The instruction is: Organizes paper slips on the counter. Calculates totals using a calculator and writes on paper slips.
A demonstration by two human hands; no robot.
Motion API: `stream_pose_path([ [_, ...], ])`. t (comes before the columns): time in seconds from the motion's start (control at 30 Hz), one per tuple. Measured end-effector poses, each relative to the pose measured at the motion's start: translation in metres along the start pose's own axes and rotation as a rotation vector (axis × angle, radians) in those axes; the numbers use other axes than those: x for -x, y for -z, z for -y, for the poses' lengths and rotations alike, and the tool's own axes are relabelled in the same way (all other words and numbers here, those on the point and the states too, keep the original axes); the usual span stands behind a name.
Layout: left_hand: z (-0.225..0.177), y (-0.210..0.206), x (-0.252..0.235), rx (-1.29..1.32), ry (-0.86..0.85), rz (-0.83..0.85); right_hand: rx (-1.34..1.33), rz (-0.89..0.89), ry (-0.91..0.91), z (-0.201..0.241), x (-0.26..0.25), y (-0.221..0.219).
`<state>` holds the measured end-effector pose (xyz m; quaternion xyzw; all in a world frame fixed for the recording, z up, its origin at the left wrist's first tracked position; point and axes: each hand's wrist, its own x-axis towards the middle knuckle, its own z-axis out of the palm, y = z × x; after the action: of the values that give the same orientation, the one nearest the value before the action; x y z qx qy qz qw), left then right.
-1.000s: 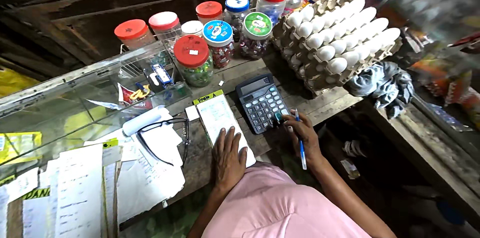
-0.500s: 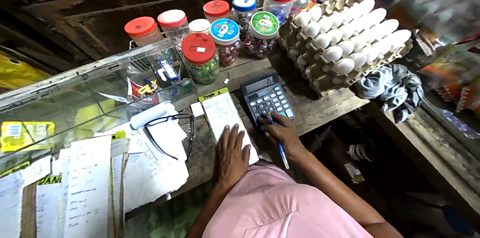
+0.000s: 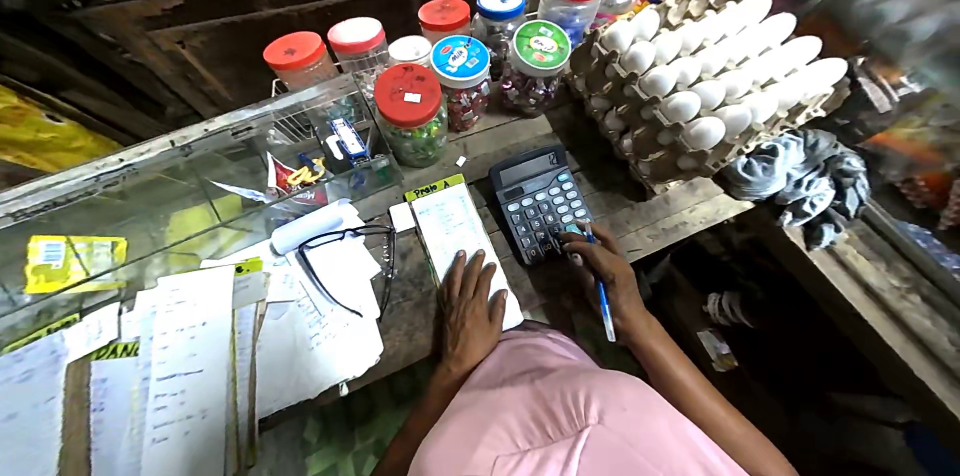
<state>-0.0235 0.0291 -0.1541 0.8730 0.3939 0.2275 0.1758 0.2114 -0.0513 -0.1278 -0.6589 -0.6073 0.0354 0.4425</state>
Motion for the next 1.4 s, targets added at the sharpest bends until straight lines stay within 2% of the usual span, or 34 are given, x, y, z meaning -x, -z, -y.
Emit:
stream_pose_path([
  [0.23,0.001,-0.002,0.002,-0.011,-0.003,-0.01,0.04,-0.043,-0.047,-0.009,0.012,0.014],
  [0.37,0.0,-0.001,0.001,-0.014,-0.006,-0.014,0.088,0.038,-0.073,-0.016,0.013,0.01],
  [0.53,0.0,0.0,0.0,-0.005,0.007,-0.002,0.068,0.024,-0.005,-0.007,-0.003,0.004],
  [0.63,0.0,-0.001,0.0,0.008,0.008,0.006,0.095,0.111,-0.028,-0.01,-0.009,-0.005],
  [0.8,0.002,-0.001,0.001,-0.01,-0.002,-0.002,0.014,0.06,0.077,0.004,-0.005,-0.007],
  [0.97,0.001,0.0,0.001,-0.003,-0.007,-0.003,0.039,0.208,0.132,0.009,0.003,-0.019],
  [1.17,0.002,-0.001,0.003,0.005,-0.015,-0.035,-0.056,0.024,0.067,0.009,0.008,-0.002],
  [1.3,0.002,-0.001,0.003,-0.004,-0.03,-0.045,0.004,0.003,-0.053,-0.006,0.014,0.008],
  [1.4,0.002,-0.001,0.003,0.0,-0.028,-0.043,0.018,-0.038,-0.071,-0.006,0.012,0.015],
])
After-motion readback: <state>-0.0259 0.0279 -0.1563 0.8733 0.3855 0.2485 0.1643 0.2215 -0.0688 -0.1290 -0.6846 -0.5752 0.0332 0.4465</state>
